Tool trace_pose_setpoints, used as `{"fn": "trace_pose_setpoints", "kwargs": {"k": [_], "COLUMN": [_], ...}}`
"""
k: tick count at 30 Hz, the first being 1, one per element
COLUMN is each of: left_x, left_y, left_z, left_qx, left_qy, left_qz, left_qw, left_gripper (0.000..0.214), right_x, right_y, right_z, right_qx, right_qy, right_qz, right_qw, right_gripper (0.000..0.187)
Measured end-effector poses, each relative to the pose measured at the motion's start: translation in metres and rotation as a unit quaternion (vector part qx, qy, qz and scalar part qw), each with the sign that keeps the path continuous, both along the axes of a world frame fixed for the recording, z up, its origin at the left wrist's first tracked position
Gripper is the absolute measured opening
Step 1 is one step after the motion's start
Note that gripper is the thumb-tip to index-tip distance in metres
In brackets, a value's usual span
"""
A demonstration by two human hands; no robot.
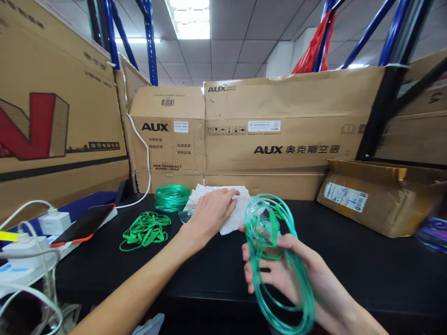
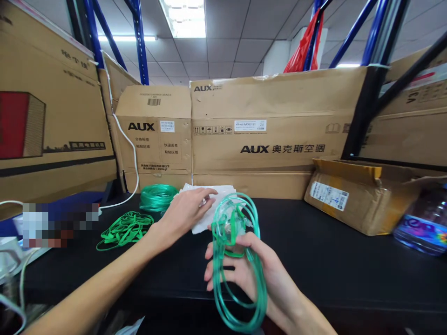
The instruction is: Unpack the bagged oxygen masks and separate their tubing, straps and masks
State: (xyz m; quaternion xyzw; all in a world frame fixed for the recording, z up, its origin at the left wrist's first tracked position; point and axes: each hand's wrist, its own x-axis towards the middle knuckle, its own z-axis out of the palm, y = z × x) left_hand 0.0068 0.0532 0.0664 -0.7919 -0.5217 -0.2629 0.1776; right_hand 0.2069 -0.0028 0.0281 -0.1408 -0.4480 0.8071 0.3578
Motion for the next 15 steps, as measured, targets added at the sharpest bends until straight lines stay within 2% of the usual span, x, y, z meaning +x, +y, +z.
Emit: {"fn": "trace_pose_setpoints", "kwargs": {"k": [6, 10, 15], "left_x": [0.004, 0.006, 0.013], "left_y": [-0.010, -0.018, -0.026], "left_z": [-0.022, -0.029, -0.038], "left_qx": [0.038, 0.042, 0.024], "left_qy": [-0.100, -0.116, -0.116], "left_qz": [-0.078, -0.142, -0.226], "left_qw": [0.991, 0.982, 0.967], "left_gripper": [0.027, 0.028, 0.029], "right_x": [-0.013, -0.010, -0.010], "right_y": [0.010, 0.015, 0.020], "right_z": [-0.010, -0.012, -0.012], "right_qx": [-0.057, -0.091, -0.082], "right_qy": [-0.082, -0.136, -0.193], "right_qz": [-0.021, -0.035, -0.077], "right_qw": [0.995, 0.986, 0.975], "right_gripper": [0.042, 0.041, 0.039]}}
